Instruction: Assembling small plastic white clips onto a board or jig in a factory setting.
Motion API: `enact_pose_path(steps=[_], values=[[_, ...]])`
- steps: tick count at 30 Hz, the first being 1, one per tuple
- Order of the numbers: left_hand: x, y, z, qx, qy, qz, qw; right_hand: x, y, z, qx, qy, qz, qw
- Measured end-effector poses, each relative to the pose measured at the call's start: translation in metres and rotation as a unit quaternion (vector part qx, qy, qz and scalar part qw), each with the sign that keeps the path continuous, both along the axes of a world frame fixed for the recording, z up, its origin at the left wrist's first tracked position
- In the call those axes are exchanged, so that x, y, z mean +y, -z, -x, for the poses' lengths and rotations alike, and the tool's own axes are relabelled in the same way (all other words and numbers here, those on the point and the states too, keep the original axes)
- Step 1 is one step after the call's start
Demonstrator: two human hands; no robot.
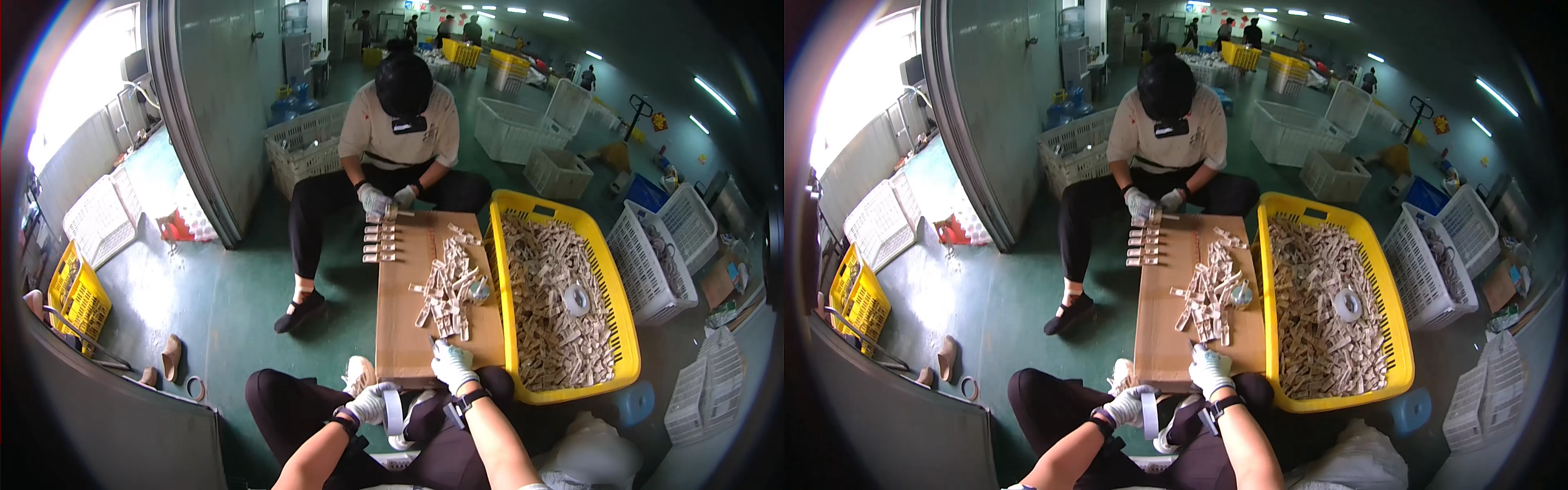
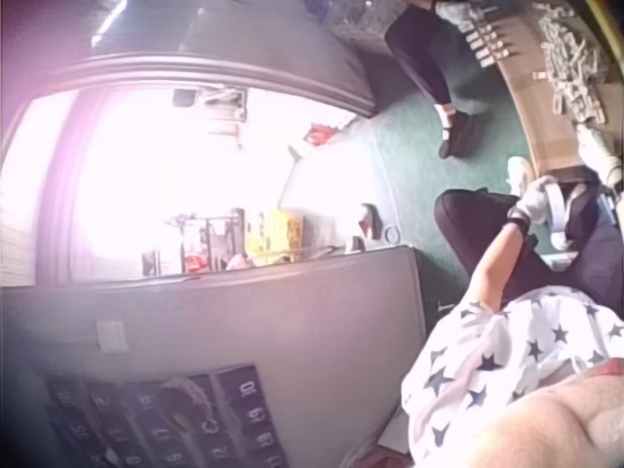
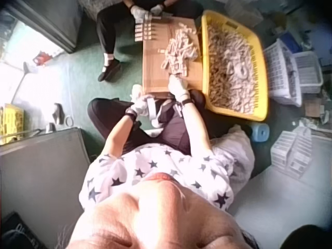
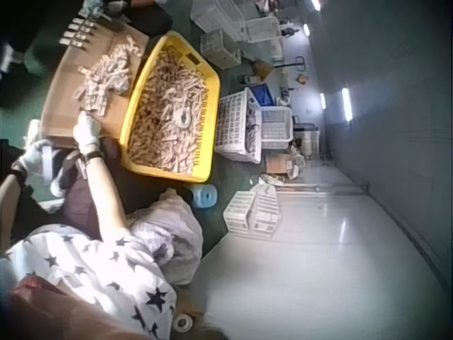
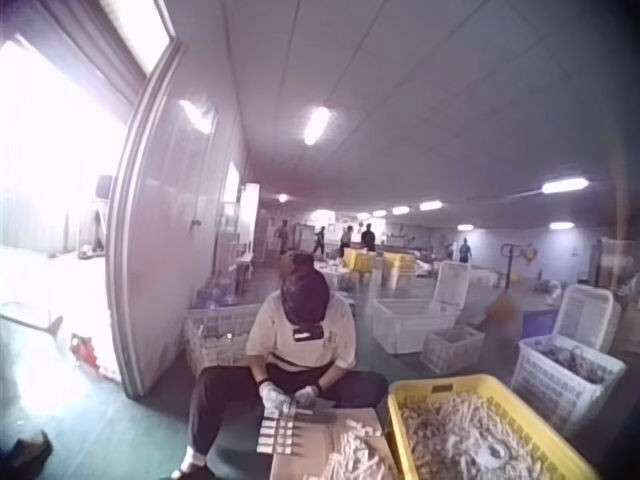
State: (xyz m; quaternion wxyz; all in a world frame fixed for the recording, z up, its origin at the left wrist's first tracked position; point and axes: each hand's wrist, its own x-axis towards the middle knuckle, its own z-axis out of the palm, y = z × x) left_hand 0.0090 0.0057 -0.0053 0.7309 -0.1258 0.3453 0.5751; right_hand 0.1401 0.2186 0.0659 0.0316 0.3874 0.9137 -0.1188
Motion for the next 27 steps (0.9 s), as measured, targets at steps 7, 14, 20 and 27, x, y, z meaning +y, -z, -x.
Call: enact_pose_path(steps=[7,14,20,27], values=[[-0.008,0.019,0.003,0.089,-0.021,-0.036,0.995,-0.011,-0.018,0.014,0.01,0.004,0.003,1.0],[-0.013,0.045,0.007,0.163,-0.001,-0.076,0.984,-0.015,-0.016,0.017,0.015,0.014,0.006,1.0],[-0.001,0.035,-0.002,0.322,0.071,-0.089,0.94,-0.009,-0.013,0.006,0.003,0.032,0.002,0.999],[-0.005,0.073,0.005,0.232,0.042,-0.117,0.965,-0.014,-0.011,0.013,0.003,0.01,-0.022,1.0]])
